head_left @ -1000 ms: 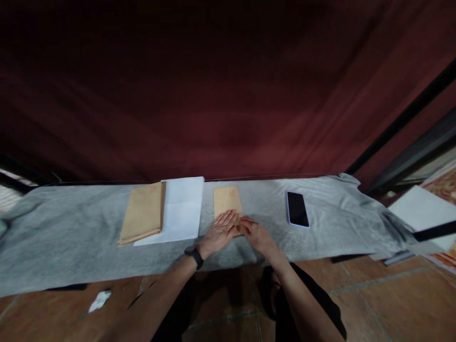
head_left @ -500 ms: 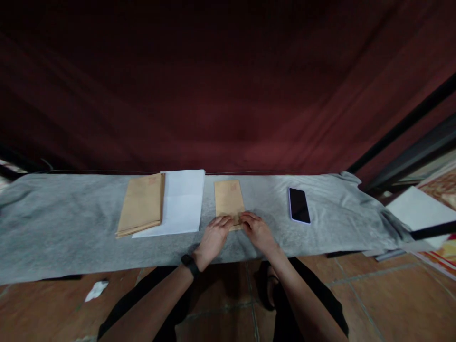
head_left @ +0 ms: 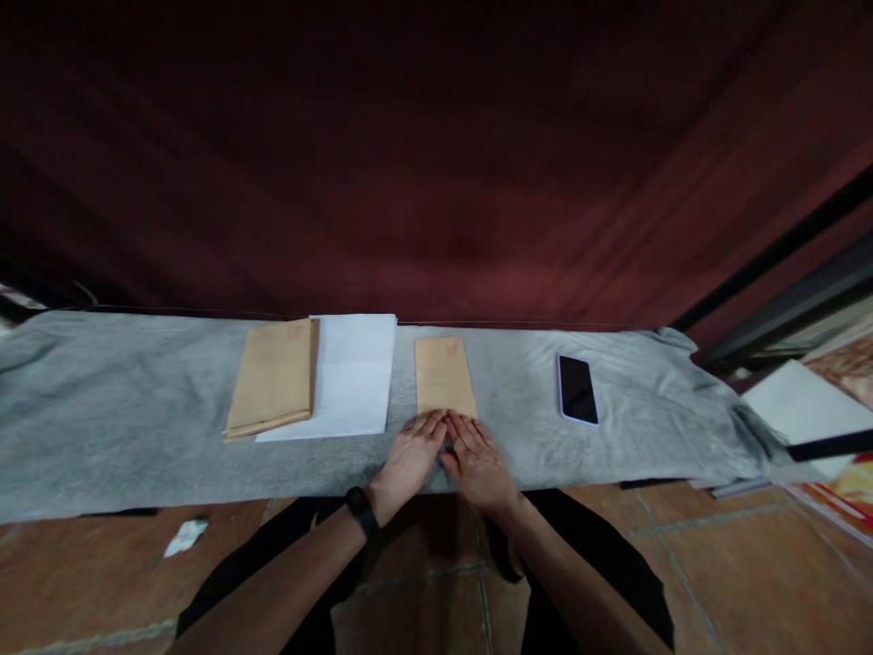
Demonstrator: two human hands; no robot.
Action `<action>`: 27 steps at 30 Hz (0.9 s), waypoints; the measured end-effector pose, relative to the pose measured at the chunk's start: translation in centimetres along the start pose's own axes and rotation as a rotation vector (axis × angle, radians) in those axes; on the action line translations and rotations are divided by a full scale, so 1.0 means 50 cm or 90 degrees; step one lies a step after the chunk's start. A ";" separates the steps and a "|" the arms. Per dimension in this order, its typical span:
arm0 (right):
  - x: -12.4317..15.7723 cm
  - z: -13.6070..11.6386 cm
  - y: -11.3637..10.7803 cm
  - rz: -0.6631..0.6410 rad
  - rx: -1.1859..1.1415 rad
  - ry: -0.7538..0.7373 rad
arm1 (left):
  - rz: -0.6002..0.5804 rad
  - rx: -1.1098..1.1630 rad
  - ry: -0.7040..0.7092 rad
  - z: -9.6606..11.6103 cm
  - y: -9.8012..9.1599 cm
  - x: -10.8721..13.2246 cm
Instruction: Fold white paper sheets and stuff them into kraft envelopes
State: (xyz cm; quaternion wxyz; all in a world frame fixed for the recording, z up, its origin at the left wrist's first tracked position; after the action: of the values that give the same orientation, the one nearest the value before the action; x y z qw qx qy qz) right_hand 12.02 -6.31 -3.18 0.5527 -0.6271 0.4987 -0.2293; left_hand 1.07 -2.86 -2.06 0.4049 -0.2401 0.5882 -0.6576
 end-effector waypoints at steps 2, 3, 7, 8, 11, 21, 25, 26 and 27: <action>0.014 0.005 -0.001 0.003 0.021 -0.001 | -0.004 -0.022 0.005 0.005 0.004 0.014; 0.020 0.009 -0.003 0.004 0.028 -0.002 | -0.005 -0.032 0.004 0.007 0.005 0.020; 0.034 0.031 -0.010 0.001 0.051 0.013 | -0.007 -0.052 -0.008 0.009 0.007 0.042; 0.036 0.037 -0.011 -0.001 0.057 0.022 | -0.009 -0.053 -0.018 0.007 0.008 0.045; 0.042 0.049 -0.011 -0.011 0.075 0.036 | -0.012 -0.052 -0.059 -0.001 0.011 0.053; 0.045 0.028 -0.017 0.039 0.107 0.014 | -0.023 -0.066 -0.077 0.003 0.017 0.050; 0.036 -0.014 -0.009 0.019 0.068 -0.071 | -0.009 -0.102 -0.072 0.005 0.015 0.047; 0.035 -0.014 -0.008 0.019 0.065 -0.065 | -0.004 -0.102 -0.073 0.004 0.013 0.047; 0.035 -0.011 -0.008 0.020 0.066 -0.052 | -0.001 -0.098 -0.074 0.004 0.012 0.048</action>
State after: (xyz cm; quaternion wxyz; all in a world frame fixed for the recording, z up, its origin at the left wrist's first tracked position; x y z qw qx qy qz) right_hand 12.41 -8.14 -3.10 0.6076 -0.5988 0.4729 -0.2206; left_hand 0.03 -4.92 -2.99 0.4183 -0.3090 0.6122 -0.5956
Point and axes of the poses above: each hand's wrist, its own x-axis away from the middle knuckle, its own y-axis out of the palm, z = x × y, the point moved 6 cm from there along -x, towards the middle knuckle, and after that the axes turned 5 degrees about -y, right-handed, at the moved point
